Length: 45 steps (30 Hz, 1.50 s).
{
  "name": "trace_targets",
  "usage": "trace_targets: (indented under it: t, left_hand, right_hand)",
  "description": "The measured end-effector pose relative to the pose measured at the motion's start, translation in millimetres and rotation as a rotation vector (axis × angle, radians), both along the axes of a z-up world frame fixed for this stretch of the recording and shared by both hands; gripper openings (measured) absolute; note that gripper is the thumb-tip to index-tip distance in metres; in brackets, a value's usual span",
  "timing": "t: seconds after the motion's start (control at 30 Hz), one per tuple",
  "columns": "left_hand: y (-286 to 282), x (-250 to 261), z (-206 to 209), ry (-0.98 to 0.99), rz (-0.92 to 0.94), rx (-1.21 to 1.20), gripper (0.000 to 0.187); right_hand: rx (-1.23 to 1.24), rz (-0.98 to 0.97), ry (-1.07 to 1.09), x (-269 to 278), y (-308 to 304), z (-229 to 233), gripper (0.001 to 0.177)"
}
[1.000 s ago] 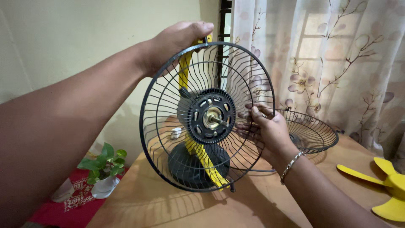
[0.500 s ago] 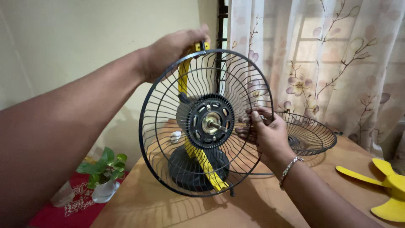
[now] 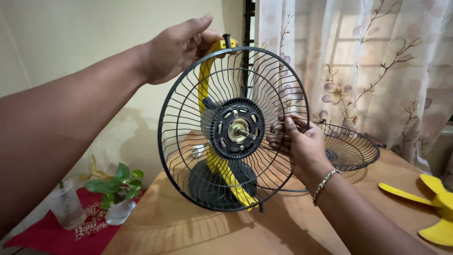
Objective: The person assembles a small table fan by attaching the front wire cage to the motor housing and securing it with screws using a screwdriver. The fan blades and rear cage remain separate on the table.
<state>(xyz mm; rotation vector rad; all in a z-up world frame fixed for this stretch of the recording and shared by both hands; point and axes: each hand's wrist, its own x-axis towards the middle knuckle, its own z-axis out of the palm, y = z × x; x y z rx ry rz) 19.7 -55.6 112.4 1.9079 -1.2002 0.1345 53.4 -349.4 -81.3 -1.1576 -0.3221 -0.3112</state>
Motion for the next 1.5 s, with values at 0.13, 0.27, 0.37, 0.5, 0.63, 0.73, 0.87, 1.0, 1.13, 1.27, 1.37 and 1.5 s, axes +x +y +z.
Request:
trace_targets:
  t: [0.13, 0.27, 0.37, 0.5, 0.63, 0.73, 0.87, 1.0, 1.13, 1.27, 1.37, 1.5]
  left_hand:
    - [-12.5, 12.7, -0.3, 0.007, 0.027, -0.068, 0.053]
    - [-17.2, 10.5, 9.4, 0.027, 0.071, 0.024, 0.059]
    - [-24.7, 2.9, 12.1, 0.003, 0.120, 0.050, 0.055]
    - [-32.7, -3.7, 15.2, 0.019, 0.199, -0.027, 0.045]
    - [-22.3, -5.5, 22.0, 0.003, -0.056, 0.062, 0.069]
    - [-19.4, -5.2, 20.3, -0.094, -0.092, 0.088, 0.066]
    - [-31.7, -5.8, 17.2, -0.070, -0.103, 0.051, 0.057]
    - [-51.0, -9.5, 5.0, 0.008, -0.114, -0.057, 0.042]
    - [-55.0, -12.5, 2.5, -0.037, -0.011, -0.029, 0.044]
    - [-65.4, -6.3, -1.0, -0.038, 0.156, -0.027, 0.039]
    - [-65.2, -3.8, -1.1, -0.071, 0.199, -0.023, 0.044]
    - [-63.2, -3.1, 0.9, -0.105, 0.288, 0.034, 0.049]
  right_hand:
    - [-0.015, -0.003, -0.012, 2.6, 0.5, 2.0, 0.019]
    - [-0.016, -0.008, -0.011, 2.7, 1.3, 0.9, 0.020]
    - [-0.002, -0.009, -0.022, 1.1, 3.3, -0.8, 0.019]
    - [0.017, -0.038, -0.002, 0.1, 6.7, -1.2, 0.016]
    - [0.015, -0.066, -0.051, 0.3, -1.6, 3.2, 0.017]
    - [0.026, -0.068, -0.070, 2.2, -12.3, 5.8, 0.019]
    - [0.006, -0.016, -0.038, 10.8, -13.4, 4.2, 0.016]
    - [0.011, -0.001, -0.013, 15.2, -9.8, -11.1, 0.017]
    - [0.022, 0.000, -0.038, 15.1, -8.7, -14.9, 0.017]
    - [0.031, -0.026, -0.066, 16.2, -11.2, -18.4, 0.017]
    - [0.011, -0.025, -0.100, 13.8, -10.9, -16.4, 0.018]
    - [-0.114, -0.125, -0.043, 8.5, -8.5, -11.0, 0.019]
